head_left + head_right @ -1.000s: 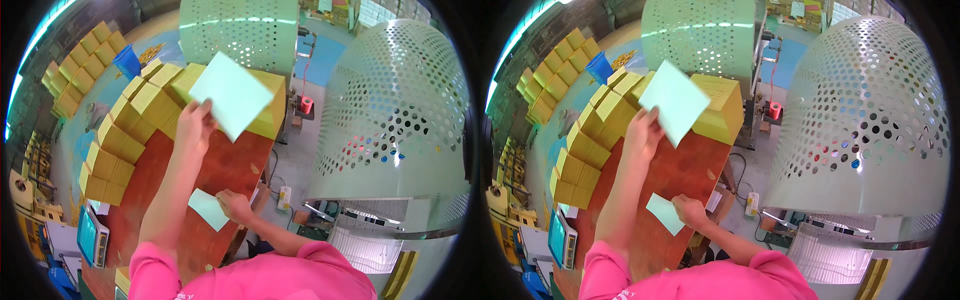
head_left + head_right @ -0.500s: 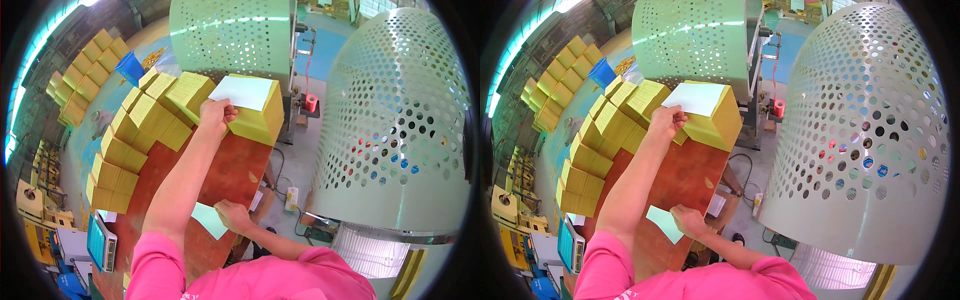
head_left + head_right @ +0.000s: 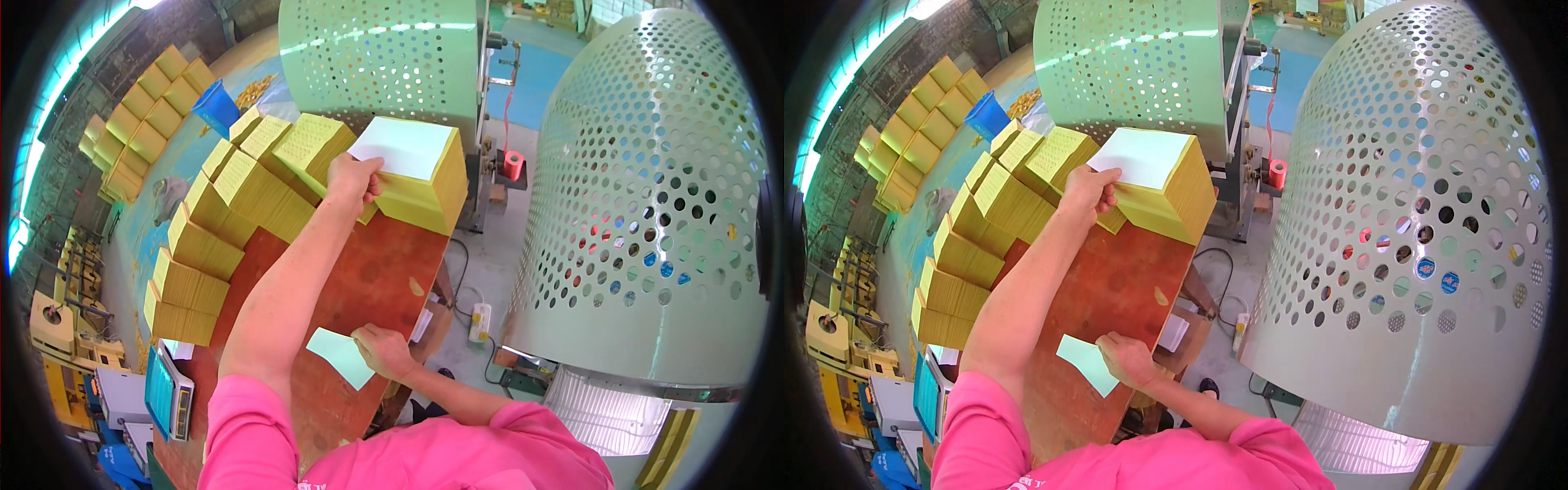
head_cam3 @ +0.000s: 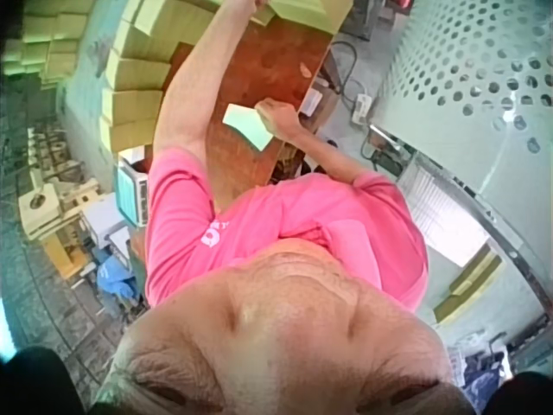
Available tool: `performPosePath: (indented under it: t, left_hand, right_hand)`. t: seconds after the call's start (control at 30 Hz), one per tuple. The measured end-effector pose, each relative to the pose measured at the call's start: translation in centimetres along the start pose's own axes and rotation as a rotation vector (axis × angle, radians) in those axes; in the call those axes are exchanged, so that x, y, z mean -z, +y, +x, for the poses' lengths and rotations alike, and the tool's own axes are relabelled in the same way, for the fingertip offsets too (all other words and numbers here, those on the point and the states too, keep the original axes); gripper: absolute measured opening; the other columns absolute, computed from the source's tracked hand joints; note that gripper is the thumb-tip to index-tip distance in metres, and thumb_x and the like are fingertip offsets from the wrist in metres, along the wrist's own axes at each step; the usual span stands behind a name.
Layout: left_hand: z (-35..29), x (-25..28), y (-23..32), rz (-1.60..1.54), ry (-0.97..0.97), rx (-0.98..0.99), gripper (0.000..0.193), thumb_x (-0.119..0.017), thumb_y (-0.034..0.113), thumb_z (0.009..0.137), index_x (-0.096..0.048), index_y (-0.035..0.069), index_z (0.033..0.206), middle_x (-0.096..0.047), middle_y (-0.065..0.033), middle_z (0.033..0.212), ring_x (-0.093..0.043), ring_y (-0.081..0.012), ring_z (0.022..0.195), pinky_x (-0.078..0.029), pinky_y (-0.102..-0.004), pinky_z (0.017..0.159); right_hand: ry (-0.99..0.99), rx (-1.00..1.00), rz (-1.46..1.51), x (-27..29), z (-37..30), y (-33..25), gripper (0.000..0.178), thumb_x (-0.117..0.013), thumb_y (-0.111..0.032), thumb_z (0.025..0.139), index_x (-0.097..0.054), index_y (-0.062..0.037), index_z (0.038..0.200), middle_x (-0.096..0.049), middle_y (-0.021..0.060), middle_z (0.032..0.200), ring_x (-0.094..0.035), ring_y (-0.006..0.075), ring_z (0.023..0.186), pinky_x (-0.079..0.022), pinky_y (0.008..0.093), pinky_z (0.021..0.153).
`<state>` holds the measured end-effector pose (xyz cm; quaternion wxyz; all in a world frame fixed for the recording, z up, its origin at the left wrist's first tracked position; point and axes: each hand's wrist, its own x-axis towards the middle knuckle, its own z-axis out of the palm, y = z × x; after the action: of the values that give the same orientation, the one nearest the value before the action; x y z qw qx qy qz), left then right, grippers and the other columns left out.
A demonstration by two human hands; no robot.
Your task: Stacking yellow paper, adding a white cover sheet, and using an automatic strapping machine to bundle stacks with a ribbon.
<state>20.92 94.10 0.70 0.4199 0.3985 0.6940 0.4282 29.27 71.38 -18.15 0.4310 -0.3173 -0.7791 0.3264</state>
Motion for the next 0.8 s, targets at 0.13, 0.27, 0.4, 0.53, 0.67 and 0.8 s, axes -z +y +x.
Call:
performPosePath:
  t: [0.13,0.27,0.4,0.53,0.67,0.8]
  left_hand:
    - [-1.0,1.1,-0.4,0.146,-0.012,0.010,0.026,-0.071,0.021,0.085,-0.054,0.002,0.089,-0.055,-0.0049,0.064,-0.051,-0.0155,0.047,-0.035,-0.0293,0.036]
    - [-0.7,3.7,1.2,0.604,0.272,-0.507,0.030,-0.066,0.029,0.088,-0.058,0.001,0.092,-0.057,-0.0090,0.068,-0.056,-0.0222,0.057,-0.045,-0.0352,0.050]
    - [2.3,1.4,3.7,0.818,0.217,-0.969,0.037,-0.060,0.034,0.090,-0.059,0.002,0.109,-0.064,-0.0174,0.096,-0.063,-0.0319,0.087,-0.049,-0.0407,0.084]
    - [7.7,-2.4,2.9,0.876,0.119,-0.844,0.046,-0.053,0.041,0.092,-0.055,0.006,0.122,-0.058,-0.0213,0.122,-0.057,-0.0348,0.111,-0.043,-0.0424,0.097]
    - [10.6,-5.5,1.0,1.081,-0.047,-0.613,0.050,-0.038,0.045,0.096,-0.052,0.011,0.130,-0.051,-0.0180,0.135,-0.049,-0.0408,0.122,-0.038,-0.0474,0.104]
    - [11.7,-5.4,0.2,1.125,-0.206,-0.613,0.053,-0.030,0.048,0.097,-0.056,0.016,0.130,-0.049,-0.0169,0.137,-0.045,-0.0464,0.124,-0.037,-0.0523,0.105]
  right_hand:
    - [0.014,-0.192,0.355,2.4,0.0,0.4,0.004,-0.058,-0.004,0.085,-0.060,-0.0049,0.089,-0.064,0.0082,0.084,-0.065,0.0216,0.076,-0.052,0.0338,0.068]
    - [0.328,-0.373,0.917,5.8,0.2,5.1,0.007,-0.055,0.003,0.083,-0.056,-0.0038,0.082,-0.060,0.0071,0.086,-0.059,0.0170,0.083,-0.047,0.0322,0.083]
    - [0.645,-0.340,0.908,7.6,3.4,10.4,0.010,-0.056,0.001,0.083,-0.053,-0.0064,0.078,-0.060,0.0096,0.095,-0.056,0.0198,0.085,-0.042,0.0345,0.092]
    - [0.931,-0.259,0.783,8.0,7.7,13.0,0.006,-0.055,-0.003,0.086,-0.056,-0.0050,0.080,-0.053,0.0143,0.128,-0.050,0.0222,0.116,-0.034,0.0345,0.104]
    - [1.019,-0.182,0.751,8.3,10.1,16.0,0.004,-0.056,-0.005,0.086,-0.057,-0.0037,0.082,-0.043,0.0160,0.142,-0.048,0.0244,0.123,-0.036,0.0323,0.101]
    - [1.094,-0.339,1.120,9.5,12.0,16.3,0.007,-0.054,0.000,0.086,-0.057,-0.0033,0.082,-0.042,0.0129,0.145,-0.048,0.0235,0.123,-0.036,0.0311,0.103]
